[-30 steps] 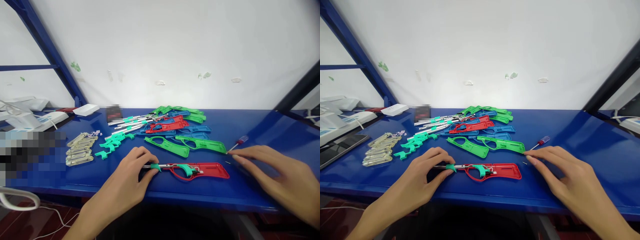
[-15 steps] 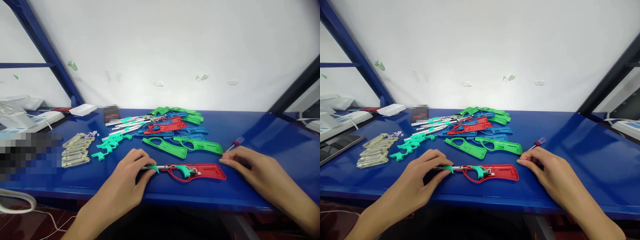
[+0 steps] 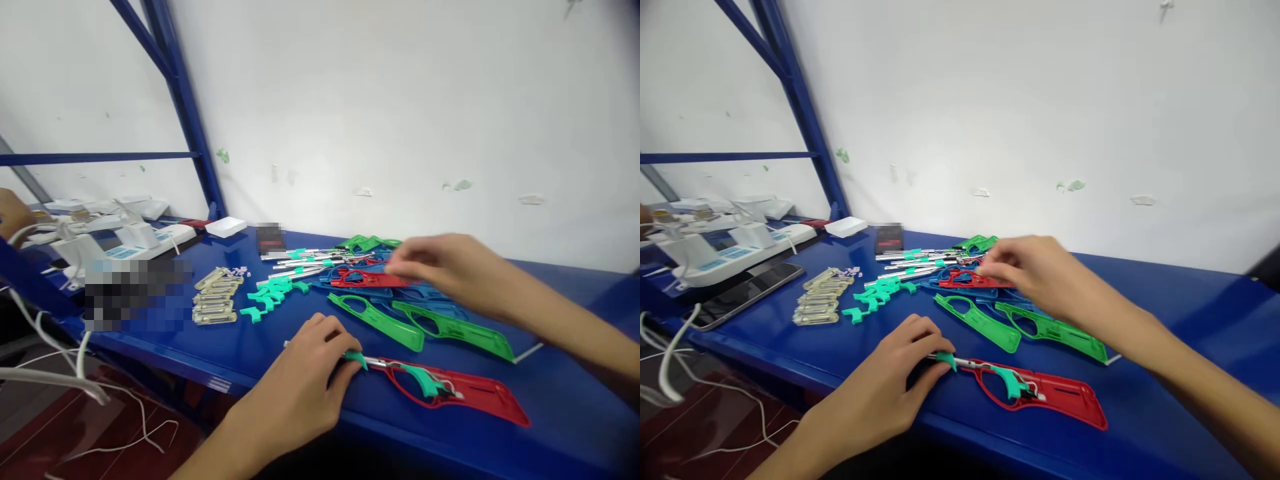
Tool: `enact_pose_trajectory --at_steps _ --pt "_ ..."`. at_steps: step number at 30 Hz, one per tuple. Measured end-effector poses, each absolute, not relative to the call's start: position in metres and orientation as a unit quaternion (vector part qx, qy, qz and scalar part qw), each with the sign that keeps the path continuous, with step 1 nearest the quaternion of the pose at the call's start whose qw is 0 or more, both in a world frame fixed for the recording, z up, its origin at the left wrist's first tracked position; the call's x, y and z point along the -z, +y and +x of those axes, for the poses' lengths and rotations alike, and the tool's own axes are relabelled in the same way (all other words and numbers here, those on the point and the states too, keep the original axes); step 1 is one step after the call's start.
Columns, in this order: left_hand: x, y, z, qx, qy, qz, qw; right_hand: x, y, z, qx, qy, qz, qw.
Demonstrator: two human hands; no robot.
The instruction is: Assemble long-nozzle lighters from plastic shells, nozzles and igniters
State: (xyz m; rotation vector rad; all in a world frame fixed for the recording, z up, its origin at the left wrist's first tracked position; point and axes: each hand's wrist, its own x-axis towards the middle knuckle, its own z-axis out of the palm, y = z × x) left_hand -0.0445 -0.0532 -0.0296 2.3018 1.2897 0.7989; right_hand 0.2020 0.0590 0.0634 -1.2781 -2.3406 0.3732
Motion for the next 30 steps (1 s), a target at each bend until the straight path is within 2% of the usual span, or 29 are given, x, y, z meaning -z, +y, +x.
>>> enact_pose_trajectory --at_steps 3,7,12,17,24,27,30 --pt "0.029 -0.054 -0.045 -0.279 0.458 0.825 0.180 -0.079 0.094 0.111 -0.138 -0.896 -0.395 0.151" --pt "0.029 -0.056 -0.045 -0.264 0.462 0.831 0.164 -0.072 0.124 0.004 -0.150 -0.927 -0.335 0.081" --pt "0.027 -0.057 -0.046 -0.249 0.467 0.835 0.149 -0.054 0.143 -0.072 -0.157 -0.938 -0.307 0.029" --pt "0.023 -0.056 -0.048 -0.239 0.456 0.846 0.138 -0.041 0.145 -0.089 -0.174 -0.942 -0.287 0.003" --pt "0.028 -0.058 -0.045 -0.250 0.455 0.847 0.116 -0.040 0.140 -0.081 -0.171 -0.944 -0.278 0.039" --pt "0.029 -0.058 -0.045 -0.296 0.450 0.841 0.053 -0.051 0.135 -0.071 -0.154 -0.945 -0.278 0.074" --pt "0.020 -0.049 -0.068 -0.365 0.477 0.796 -0.074 -0.070 0.122 -0.044 -0.125 -0.945 -0.279 0.115"
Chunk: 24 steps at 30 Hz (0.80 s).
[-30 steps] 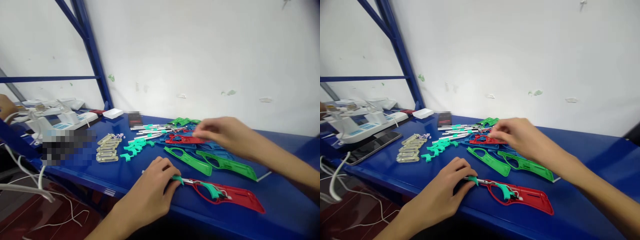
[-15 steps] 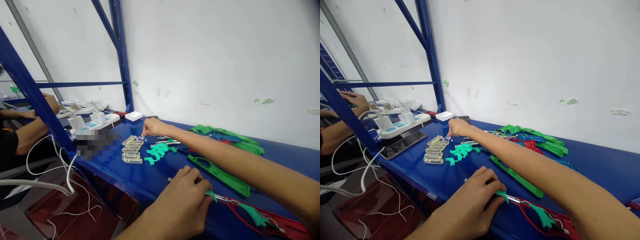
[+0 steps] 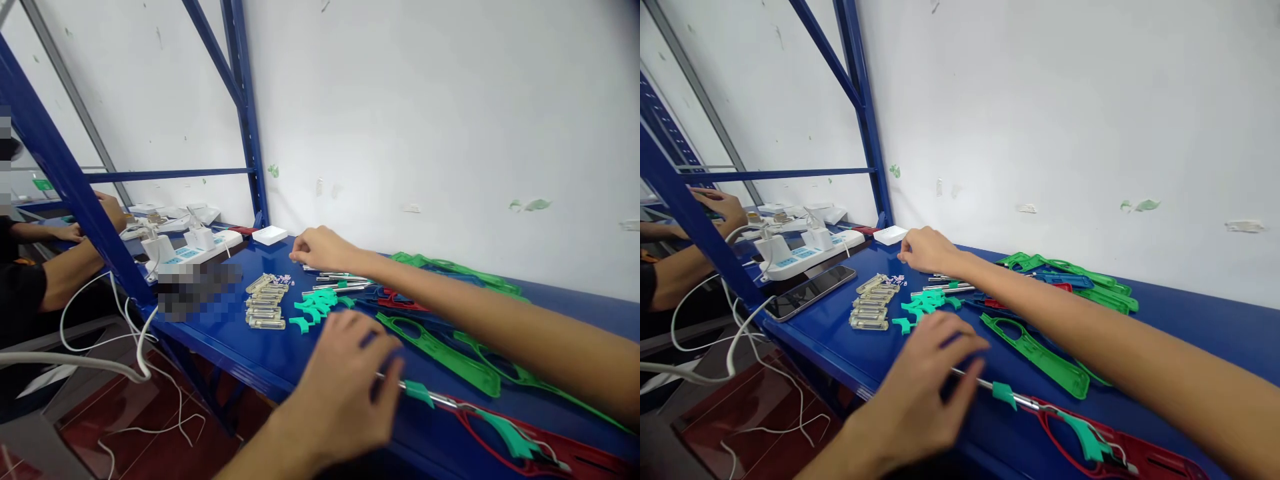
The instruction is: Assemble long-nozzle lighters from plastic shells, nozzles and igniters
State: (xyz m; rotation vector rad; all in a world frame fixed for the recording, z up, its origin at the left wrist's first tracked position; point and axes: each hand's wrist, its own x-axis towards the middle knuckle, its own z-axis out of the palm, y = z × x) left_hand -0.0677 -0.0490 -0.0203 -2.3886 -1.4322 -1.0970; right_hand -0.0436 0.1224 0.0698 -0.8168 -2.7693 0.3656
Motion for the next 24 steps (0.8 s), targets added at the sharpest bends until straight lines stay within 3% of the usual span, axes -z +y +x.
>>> enact_pose_trajectory --at_steps 4,10,17,24 --pt "0.005 -0.027 -0.139 0.374 -0.610 -0.681 0.158 -0.097 0.097 0.018 -0.081 -0.944 -0.274 0.164" --pt "0.014 -0.008 -0.227 0.294 -0.736 -0.582 0.185 -0.112 0.076 0.110 -0.016 -0.929 -0.309 0.202" --pt "0.026 0.001 -0.238 0.224 -0.775 -0.571 0.154 -0.104 0.086 0.167 0.029 -0.904 -0.364 0.221" --pt "0.020 -0.001 -0.232 0.277 -0.769 -0.563 0.123 -0.099 0.088 0.171 0.026 -0.905 -0.367 0.213"
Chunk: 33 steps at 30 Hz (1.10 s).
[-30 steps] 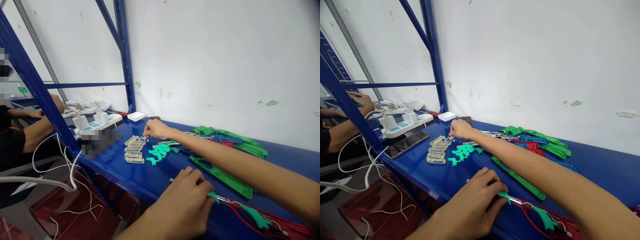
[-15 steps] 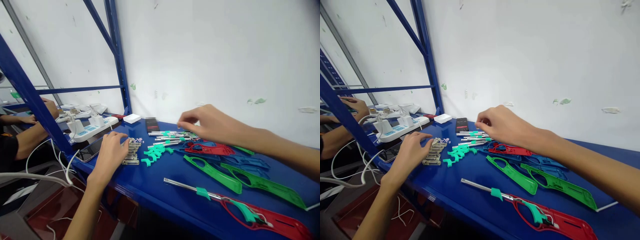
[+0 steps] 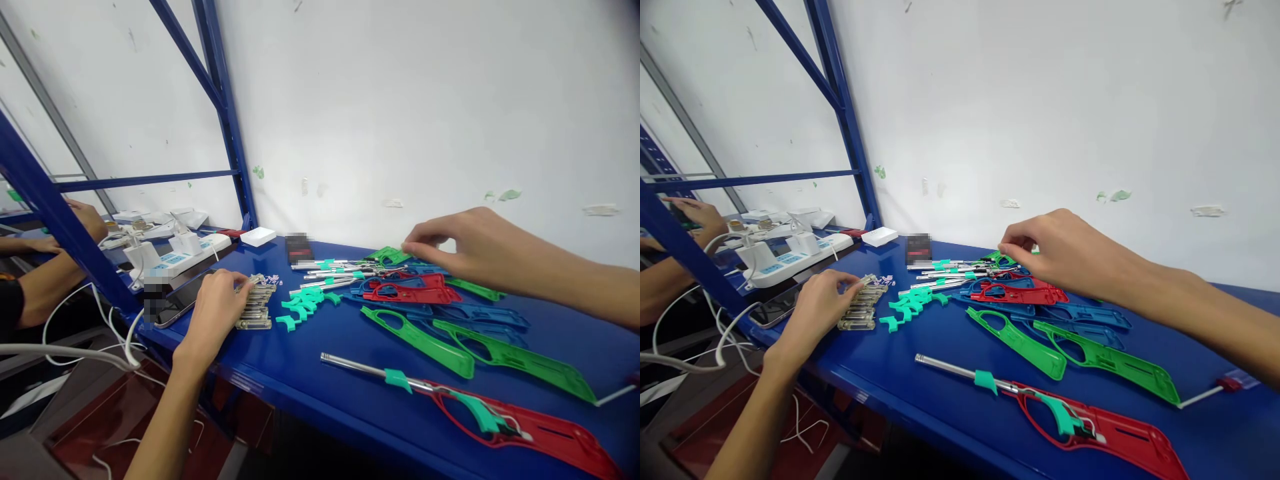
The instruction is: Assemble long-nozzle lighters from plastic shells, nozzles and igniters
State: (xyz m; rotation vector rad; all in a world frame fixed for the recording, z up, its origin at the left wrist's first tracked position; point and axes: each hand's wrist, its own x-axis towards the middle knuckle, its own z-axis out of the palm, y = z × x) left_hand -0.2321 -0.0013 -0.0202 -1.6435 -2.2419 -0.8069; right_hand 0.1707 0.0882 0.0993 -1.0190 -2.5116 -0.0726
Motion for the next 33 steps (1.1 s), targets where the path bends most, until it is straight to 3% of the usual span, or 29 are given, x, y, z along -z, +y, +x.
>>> enact_pose_trajectory --at_steps 5,11,21,26,33 --pt "0.005 -0.011 -0.222 0.420 -0.735 -0.523 0.099 -0.095 0.098 0.112 -0.007 -0.930 -0.327 0.167" --pt "0.006 -0.011 -0.210 0.587 -0.657 -0.471 0.038 -0.060 0.131 0.002 -0.068 -0.963 -0.256 0.055" --pt "0.016 -0.007 -0.204 0.661 -0.601 -0.449 0.007 -0.031 0.148 -0.074 -0.177 -0.941 -0.286 -0.035" --pt "0.016 -0.008 -0.204 0.669 -0.591 -0.451 0.003 -0.027 0.154 -0.076 -0.254 -0.922 -0.290 -0.032" --pt "0.011 -0.016 -0.188 0.660 -0.574 -0.484 -0.011 -0.054 0.143 -0.035 -0.357 -0.892 -0.273 0.048"
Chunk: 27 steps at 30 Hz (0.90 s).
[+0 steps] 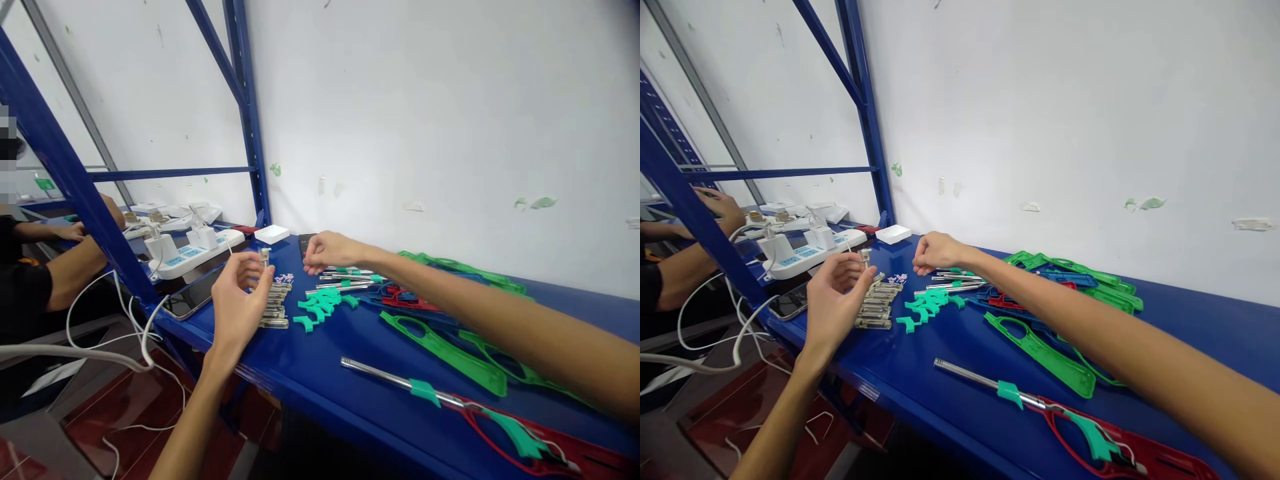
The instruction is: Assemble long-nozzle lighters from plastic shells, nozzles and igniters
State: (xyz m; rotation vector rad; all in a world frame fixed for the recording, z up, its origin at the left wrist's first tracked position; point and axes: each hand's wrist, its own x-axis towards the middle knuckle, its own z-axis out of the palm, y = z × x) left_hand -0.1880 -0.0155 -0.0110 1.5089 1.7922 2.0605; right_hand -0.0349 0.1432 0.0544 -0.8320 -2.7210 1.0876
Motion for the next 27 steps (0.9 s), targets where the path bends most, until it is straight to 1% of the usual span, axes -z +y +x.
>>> enact_pose_trajectory --at_steps 2,7,13,17,21,24,27 --pt "0.010 -0.020 -0.172 -0.650 0.561 0.511 0.049 -0.068 0.133 -0.007 -0.370 -0.885 -0.271 0.075" --pt "0.009 -0.037 -0.116 -0.589 0.503 0.601 0.198 -0.090 0.096 0.085 -0.386 -0.867 -0.293 0.113" --pt "0.002 -0.054 -0.054 -0.475 0.402 0.680 0.389 -0.078 0.051 0.180 -0.371 -0.836 -0.364 0.173" --pt "0.002 -0.057 -0.029 -0.432 0.435 0.672 0.416 -0.060 0.024 0.214 -0.386 -0.797 -0.397 0.241" --pt "0.017 -0.059 -0.015 -0.446 0.446 0.641 0.438 -0.043 -0.007 0.220 -0.423 -0.736 -0.403 0.340" --pt "0.026 -0.063 -0.012 -0.439 0.437 0.652 0.438 -0.032 -0.028 0.216 -0.388 -0.714 -0.415 0.409" --pt "0.027 -0.067 -0.012 -0.418 0.426 0.674 0.435 -0.021 -0.039 0.211 -0.350 -0.708 -0.437 0.432"
